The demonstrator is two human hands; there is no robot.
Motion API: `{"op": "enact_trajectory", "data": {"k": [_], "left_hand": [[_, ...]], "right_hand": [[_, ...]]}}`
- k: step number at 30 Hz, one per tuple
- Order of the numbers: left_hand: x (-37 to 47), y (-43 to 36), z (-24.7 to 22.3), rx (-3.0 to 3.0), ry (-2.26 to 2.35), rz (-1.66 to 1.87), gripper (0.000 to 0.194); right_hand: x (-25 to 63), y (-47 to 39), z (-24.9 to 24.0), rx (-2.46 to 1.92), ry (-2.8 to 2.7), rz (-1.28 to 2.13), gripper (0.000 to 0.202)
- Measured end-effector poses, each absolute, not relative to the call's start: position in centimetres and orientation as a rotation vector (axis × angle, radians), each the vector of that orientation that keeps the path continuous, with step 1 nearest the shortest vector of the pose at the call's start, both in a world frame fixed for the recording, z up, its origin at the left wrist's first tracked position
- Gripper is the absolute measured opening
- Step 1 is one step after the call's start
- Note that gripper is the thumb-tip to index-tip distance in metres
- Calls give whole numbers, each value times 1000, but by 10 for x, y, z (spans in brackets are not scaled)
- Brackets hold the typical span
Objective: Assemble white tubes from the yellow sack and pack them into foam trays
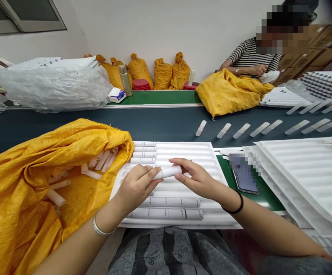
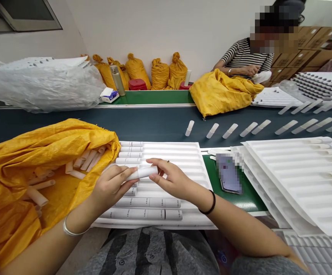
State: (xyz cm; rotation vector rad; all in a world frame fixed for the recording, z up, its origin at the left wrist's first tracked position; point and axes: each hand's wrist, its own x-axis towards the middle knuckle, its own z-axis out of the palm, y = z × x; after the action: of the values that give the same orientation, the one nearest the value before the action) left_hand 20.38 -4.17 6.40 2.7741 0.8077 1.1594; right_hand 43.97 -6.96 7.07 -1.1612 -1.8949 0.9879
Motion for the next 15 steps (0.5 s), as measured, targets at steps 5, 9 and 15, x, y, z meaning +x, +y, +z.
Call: {"op": "enact_trajectory", "data": {"k": [5, 9, 15], "left_hand": [[207, -50, 68, 2597, 795, 989, 40], [210, -62, 68, 2549, 809, 938, 42], [200, -61, 42, 2639, 833, 762, 56]], "right_hand": [[440, -70, 74, -1024, -2112, 692, 29], [438, -77, 74, -1035, -2082, 712, 27], [427, -59, 54, -1050, -2438, 631, 25]]}}
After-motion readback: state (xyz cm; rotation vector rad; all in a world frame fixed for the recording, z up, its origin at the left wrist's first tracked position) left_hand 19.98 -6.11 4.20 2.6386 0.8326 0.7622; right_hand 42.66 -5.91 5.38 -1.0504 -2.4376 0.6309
